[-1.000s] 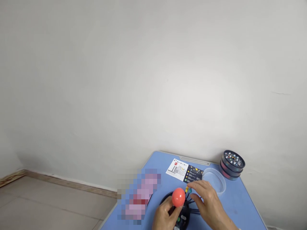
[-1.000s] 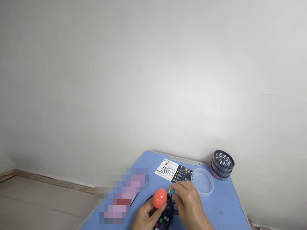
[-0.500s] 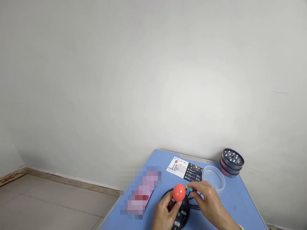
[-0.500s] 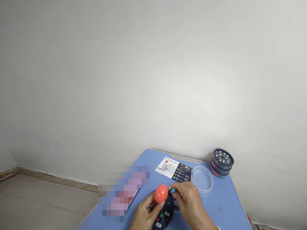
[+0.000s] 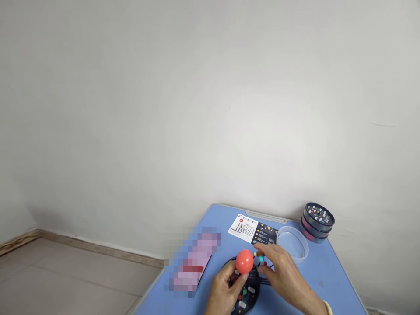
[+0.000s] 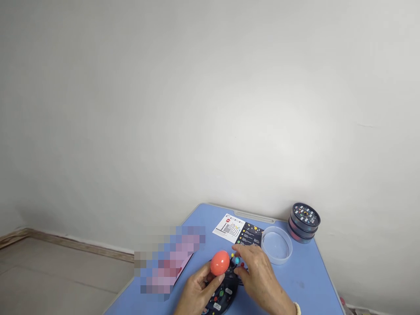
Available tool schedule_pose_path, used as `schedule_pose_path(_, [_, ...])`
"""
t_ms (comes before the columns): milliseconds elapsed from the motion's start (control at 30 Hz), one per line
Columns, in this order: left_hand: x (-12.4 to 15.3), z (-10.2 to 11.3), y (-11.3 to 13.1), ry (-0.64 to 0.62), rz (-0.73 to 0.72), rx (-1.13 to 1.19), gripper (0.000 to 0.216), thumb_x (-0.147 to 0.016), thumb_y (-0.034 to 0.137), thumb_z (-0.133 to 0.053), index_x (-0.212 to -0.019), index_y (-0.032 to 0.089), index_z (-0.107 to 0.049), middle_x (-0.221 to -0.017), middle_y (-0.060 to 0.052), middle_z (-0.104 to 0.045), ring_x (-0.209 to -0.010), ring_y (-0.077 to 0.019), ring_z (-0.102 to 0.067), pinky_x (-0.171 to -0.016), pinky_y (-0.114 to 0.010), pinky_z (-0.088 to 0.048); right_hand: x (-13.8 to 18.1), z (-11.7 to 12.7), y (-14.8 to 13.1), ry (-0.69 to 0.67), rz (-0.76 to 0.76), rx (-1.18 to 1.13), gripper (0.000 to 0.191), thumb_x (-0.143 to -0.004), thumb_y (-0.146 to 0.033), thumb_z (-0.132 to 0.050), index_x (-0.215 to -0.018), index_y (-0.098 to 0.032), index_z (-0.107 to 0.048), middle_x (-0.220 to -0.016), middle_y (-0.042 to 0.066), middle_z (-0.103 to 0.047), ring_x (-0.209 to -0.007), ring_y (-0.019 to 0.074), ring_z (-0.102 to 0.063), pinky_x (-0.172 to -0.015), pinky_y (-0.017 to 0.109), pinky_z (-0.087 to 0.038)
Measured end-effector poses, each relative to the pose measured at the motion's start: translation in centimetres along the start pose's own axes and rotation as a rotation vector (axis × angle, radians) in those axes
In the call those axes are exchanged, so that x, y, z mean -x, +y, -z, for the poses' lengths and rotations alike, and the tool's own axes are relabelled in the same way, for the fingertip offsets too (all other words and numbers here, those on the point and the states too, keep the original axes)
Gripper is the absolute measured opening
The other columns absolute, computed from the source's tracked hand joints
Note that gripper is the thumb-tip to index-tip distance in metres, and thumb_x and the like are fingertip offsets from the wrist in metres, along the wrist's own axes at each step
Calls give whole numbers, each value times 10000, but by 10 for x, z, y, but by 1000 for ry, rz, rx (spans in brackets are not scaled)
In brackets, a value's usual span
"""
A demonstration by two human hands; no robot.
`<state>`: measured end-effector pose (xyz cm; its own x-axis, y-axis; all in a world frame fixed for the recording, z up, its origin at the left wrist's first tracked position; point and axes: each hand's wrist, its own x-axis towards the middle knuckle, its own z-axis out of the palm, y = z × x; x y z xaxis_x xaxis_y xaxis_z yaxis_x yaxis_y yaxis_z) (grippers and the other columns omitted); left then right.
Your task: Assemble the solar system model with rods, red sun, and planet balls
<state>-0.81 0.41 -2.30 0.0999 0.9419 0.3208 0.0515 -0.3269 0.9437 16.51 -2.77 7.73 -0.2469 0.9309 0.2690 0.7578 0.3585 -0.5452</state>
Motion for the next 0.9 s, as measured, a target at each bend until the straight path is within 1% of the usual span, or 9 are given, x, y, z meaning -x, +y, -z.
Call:
schedule_pose_path(100, [0,0,2,-18,2,1,304,-774,450,-646,-818,162,-733,-755,-49,-714,-681,-206,-633,-657,-263,-543,1,-1,1,1,-23,20,470,-793,-63,-604,-1235,-220,-633,-991,57,-729,-933,240,-640,-882,394,-487])
schedule_pose_path(267, [1,1,7,-31,3,-23,333,-797,460,-616,-859,157,-740,-762,-51,-715,-694,-206,-630,-662,-267,-543,4,-4,1,44,30,75,460,-769,-43,-618,-1183,-240,-652,-970,53,-738,-917,257,-643,-826,376,-493])
schedule_pose_path(367, [1,1,8,-23,-7,-24,321,-791,451,-627,-853,159,-744,-734,-45,-701,-670,-200,-616,-632,-260,-534,5,-3,0,47,92,109,361,-798,-44,-592,-1085,-245,-681,-910,38,-740,-853,239,-652,-785,353,-487])
schedule_pose_path(467, [1,1,9,-10,-31,-22,277,-771,423,-659,-808,159,-736,-687,-31,-675,-623,-184,-589,-595,-246,-519,3,-4,2,68,139,130,282,-820,-51,-579,-1000,-236,-693,-837,24,-733,-790,216,-649,-754,333,-476])
schedule_pose_path(533, [1,1,10,-13,-40,-32,251,-769,405,-665,-766,161,-719,-657,-22,-654,-597,-173,-570,-567,-234,-504,3,-5,5,101,160,130,242,-833,-64,-580,-973,-226,-691,-850,30,-733,-798,214,-648,-762,334,-475])
schedule_pose_path(600, [1,2,11,-27,-42,-46,256,-791,406,-640,-744,161,-700,-655,-22,-647,-597,-172,-567,-565,-232,-498,2,-8,9,129,166,128,230,-840,-74,-586,-987,-220,-687,-881,42,-734,-826,221,-649,-782,347,-478])
schedule_pose_path(733, [1,3,15,-67,-33,-70,320,-836,456,-576,-769,162,-683,-710,-41,-669,-654,-194,-597,-621,-255,-513,3,-14,14,184,116,101,297,-800,-106,-665,-1077,-212,-658,-922,57,-726,-878,241,-645,-780,354,-494])
schedule_pose_path(800, [1,3,16,-76,-20,-79,348,-834,486,-570,-758,163,-676,-722,-45,-674,-675,-202,-606,-649,-264,-520,4,-16,14,221,109,85,252,-792,-110,-671,-1022,-213,-651,-894,46,-713,-859,231,-640,-760,342,-495])
schedule_pose_path(900, [1,3,18,-73,-2,-98,378,-829,518,-566,-729,167,-666,-734,-46,-679,-689,-205,-609,-664,-264,-521,3,-19,14,269,146,77,134,-828,-111,-596,-912,-213,-621,-817,30,-681,-788,207,-624,-711,326,-485])
